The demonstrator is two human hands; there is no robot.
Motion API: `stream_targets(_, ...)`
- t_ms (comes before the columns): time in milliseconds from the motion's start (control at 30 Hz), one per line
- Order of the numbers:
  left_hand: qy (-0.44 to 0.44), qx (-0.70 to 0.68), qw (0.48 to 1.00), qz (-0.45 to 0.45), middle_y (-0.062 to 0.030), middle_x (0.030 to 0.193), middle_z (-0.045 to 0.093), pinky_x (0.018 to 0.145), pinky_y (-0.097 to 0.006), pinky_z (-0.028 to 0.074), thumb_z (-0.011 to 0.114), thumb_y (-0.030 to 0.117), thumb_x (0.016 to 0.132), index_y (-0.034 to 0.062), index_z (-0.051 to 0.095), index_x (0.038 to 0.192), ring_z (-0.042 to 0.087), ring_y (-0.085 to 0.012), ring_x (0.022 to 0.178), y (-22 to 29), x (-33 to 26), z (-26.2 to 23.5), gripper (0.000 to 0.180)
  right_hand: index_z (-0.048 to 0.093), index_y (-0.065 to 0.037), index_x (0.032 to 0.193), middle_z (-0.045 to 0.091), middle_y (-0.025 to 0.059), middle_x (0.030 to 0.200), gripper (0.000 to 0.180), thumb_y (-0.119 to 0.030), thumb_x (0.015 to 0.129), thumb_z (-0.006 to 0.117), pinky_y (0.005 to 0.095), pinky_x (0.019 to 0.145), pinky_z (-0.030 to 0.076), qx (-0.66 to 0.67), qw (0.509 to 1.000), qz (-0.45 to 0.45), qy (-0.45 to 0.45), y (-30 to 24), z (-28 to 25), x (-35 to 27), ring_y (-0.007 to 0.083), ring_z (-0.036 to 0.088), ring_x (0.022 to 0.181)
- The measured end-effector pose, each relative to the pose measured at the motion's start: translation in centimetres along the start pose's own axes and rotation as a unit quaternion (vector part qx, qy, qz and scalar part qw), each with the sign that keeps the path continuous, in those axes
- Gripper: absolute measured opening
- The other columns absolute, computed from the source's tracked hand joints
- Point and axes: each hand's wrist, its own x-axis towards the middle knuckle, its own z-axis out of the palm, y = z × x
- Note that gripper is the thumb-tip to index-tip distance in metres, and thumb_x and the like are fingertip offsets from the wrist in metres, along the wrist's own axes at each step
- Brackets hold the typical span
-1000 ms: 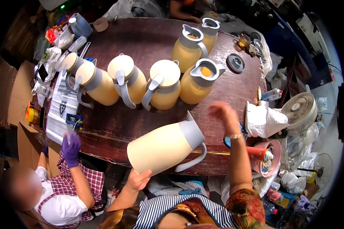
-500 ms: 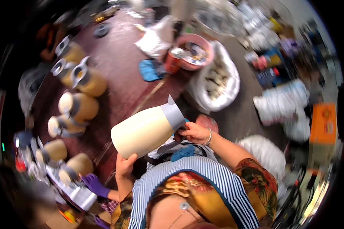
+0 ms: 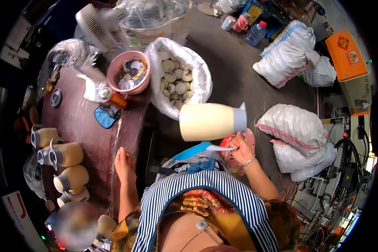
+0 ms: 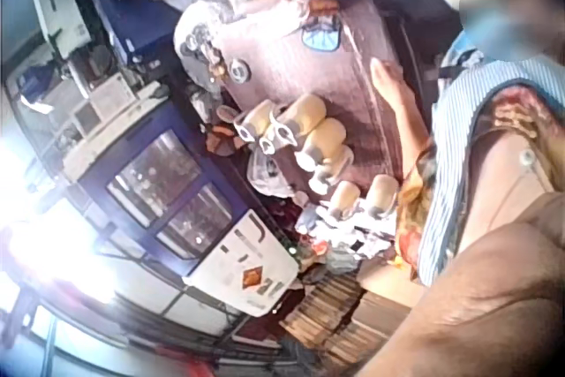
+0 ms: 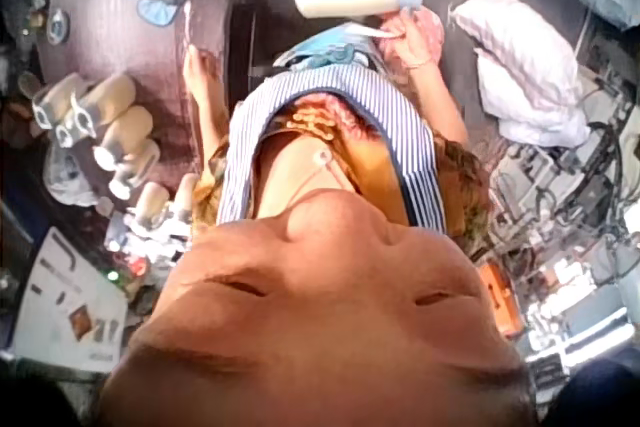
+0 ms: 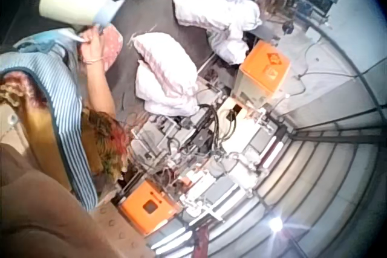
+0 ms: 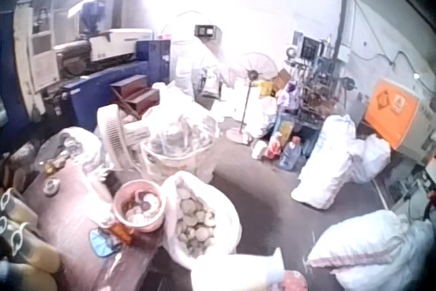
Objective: The person handles several insulated jugs on a worktable, wipes the surfaces with a cloth, and places them into large storage bags.
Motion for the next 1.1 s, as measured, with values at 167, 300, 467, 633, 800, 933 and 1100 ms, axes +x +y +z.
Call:
stream_targets(167, -0.115, 0.029, 0.993, 0.003, 0.0047, 0.059, 0.034, 0.050, -0.026, 0.026, 0.046, 0.034, 0.102, 0.0137, 0.043, 0.068, 0.029, -0.0073, 0.051, -2.9, 4.4, 15.1, 0.040, 0.046, -0.014, 0.076, 0.035, -0.0049, 0.058, 0.032, -0.036, 0.093, 0.062, 0.0338, 0.074, 0.043, -0.010, 0.997, -0.076, 0.007, -8.5, -6.1, 4.1, 0.0099, 0.037, 0.056)
stream_targets(300, -0.229, 0.069, 0.971, -0.013, 0.0041, 0.080, 0.046, 0.067, -0.022, 0.035, 0.056, 0.014, 0.097, 0.0093, 0.053, 0.099, 0.042, -0.0073, 0.073, -7.7, 5.7, 28.8, 0.006, 0.047, -0.015, 0.073, 0.036, -0.0046, 0.058, 0.035, -0.039, 0.092, 0.063, 0.0333, 0.071, 0.040, -0.025, 0.988, -0.149, -0.029, -16.4, -9.9, 7.7, 0.0093, 0.037, 0.057)
stream_targets(467, -0.386, 0.166, 0.905, -0.059, -0.0109, 0.151, 0.033, 0.106, -0.039, 0.037, 0.062, 0.001, 0.088, 0.0137, 0.030, 0.149, 0.040, -0.0254, 0.133, -6.9, 6.0, 45.0, 0.069, 0.050, -0.014, 0.075, 0.038, -0.0052, 0.059, 0.034, -0.040, 0.088, 0.067, 0.0332, 0.069, 0.041, -0.016, 0.985, -0.170, -0.016, -25.1, -13.4, 12.7, 0.0096, 0.037, 0.056)
stream_targets(633, -0.357, 0.109, 0.927, -0.045, -0.0135, 0.139, 0.048, 0.108, -0.035, 0.034, 0.054, 0.019, 0.098, 0.0027, 0.034, 0.144, 0.044, -0.0228, 0.130, -7.1, 11.9, 57.3, 0.053, 0.059, -0.006, 0.086, 0.052, -0.0011, 0.068, 0.030, -0.031, 0.083, 0.076, 0.0325, 0.066, 0.045, -0.067, 0.976, -0.207, -0.003, -30.1, -15.6, 19.9, 0.0106, 0.047, 0.061)
stream_targets(800, -0.243, -0.022, 0.965, -0.092, -0.0046, 0.104, 0.063, 0.087, -0.027, 0.047, 0.057, 0.022, 0.098, 0.0027, 0.054, 0.116, 0.058, -0.0116, 0.097, -8.9, 22.1, 67.5, 0.027, 0.062, 0.002, 0.085, 0.065, 0.0056, 0.071, 0.012, -0.004, 0.079, 0.070, 0.0286, 0.056, 0.049, -0.367, 0.905, -0.211, 0.047, -36.6, -19.0, 31.4, 0.0141, 0.062, 0.064)
stream_targets(933, -0.228, -0.062, 0.968, -0.086, -0.0030, 0.092, 0.064, 0.078, -0.026, 0.048, 0.057, 0.026, 0.098, 0.0037, 0.057, 0.102, 0.058, -0.0092, 0.084, -8.9, 31.1, 77.4, 0.022, 0.062, 0.005, 0.093, 0.067, 0.0132, 0.077, 0.034, -0.014, 0.073, 0.082, 0.0370, 0.070, 0.054, -0.327, 0.939, -0.077, -0.067, -47.7, -14.7, 39.4, 0.0234, 0.066, 0.073)
stream_targets(1100, -0.221, 0.069, 0.972, -0.039, -0.0050, 0.102, 0.062, 0.087, -0.030, 0.047, 0.056, 0.021, 0.098, 0.0030, 0.054, 0.114, 0.058, -0.0133, 0.096, -4.7, 42.4, 87.2, 0.024, 0.053, 0.008, 0.101, 0.046, 0.0026, 0.067, 0.040, -0.024, 0.086, 0.072, 0.0294, 0.057, 0.040, -0.171, 0.964, -0.064, -0.195, -57.4, -11.5, 53.0, 0.0123, 0.043, 0.059)
